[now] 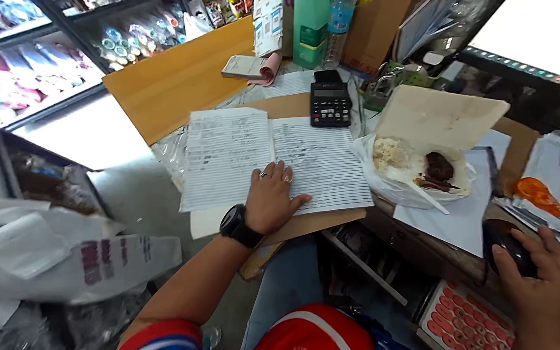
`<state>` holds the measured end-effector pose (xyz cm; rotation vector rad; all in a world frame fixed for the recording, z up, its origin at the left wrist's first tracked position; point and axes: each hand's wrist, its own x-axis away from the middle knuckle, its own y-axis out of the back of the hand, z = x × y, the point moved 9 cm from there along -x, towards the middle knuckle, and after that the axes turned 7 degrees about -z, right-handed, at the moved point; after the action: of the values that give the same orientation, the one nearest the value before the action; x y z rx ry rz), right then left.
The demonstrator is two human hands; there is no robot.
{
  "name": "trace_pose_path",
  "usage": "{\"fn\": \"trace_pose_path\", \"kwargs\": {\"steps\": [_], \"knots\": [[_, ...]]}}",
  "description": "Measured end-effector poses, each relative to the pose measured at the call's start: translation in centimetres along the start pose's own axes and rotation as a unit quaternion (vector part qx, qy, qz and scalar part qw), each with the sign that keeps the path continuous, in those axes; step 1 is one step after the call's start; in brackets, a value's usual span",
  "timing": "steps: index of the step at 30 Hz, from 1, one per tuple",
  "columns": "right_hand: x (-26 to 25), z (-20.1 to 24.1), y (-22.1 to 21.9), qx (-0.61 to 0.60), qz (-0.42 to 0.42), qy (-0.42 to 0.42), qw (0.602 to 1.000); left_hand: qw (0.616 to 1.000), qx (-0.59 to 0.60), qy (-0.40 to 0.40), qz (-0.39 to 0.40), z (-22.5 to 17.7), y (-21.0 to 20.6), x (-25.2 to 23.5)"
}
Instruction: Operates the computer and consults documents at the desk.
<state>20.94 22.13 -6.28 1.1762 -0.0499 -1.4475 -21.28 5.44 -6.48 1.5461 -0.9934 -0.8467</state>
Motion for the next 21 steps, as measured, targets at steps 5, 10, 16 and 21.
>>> {"fn": "trace_pose_path", "kwargs": {"steps": [5, 10, 16, 21], "knots": [[0.0, -0.2, 0.4, 0.005, -0.041, -0.022, 0.999, 0.991, 0.016, -0.045, -0.126, -0.8, 0.9, 0.3], [0.1, -1.0, 0.2, -0.006, -0.049, -0.057, 0.997, 0.989, 0.012, -0.050, -0.137, -0.9, 1.2, 0.1], [0.3, -1.1, 0.2, -0.005, -0.050, -0.062, 0.997, 0.987, 0.004, -0.052, -0.150, -0.8, 1.1, 0.3], [0.3, -1.0, 0.3, -0.004, -0.052, -0.059, 0.997, 0.987, 0.005, -0.050, -0.151, -0.6, 0.9, 0.2]]}}
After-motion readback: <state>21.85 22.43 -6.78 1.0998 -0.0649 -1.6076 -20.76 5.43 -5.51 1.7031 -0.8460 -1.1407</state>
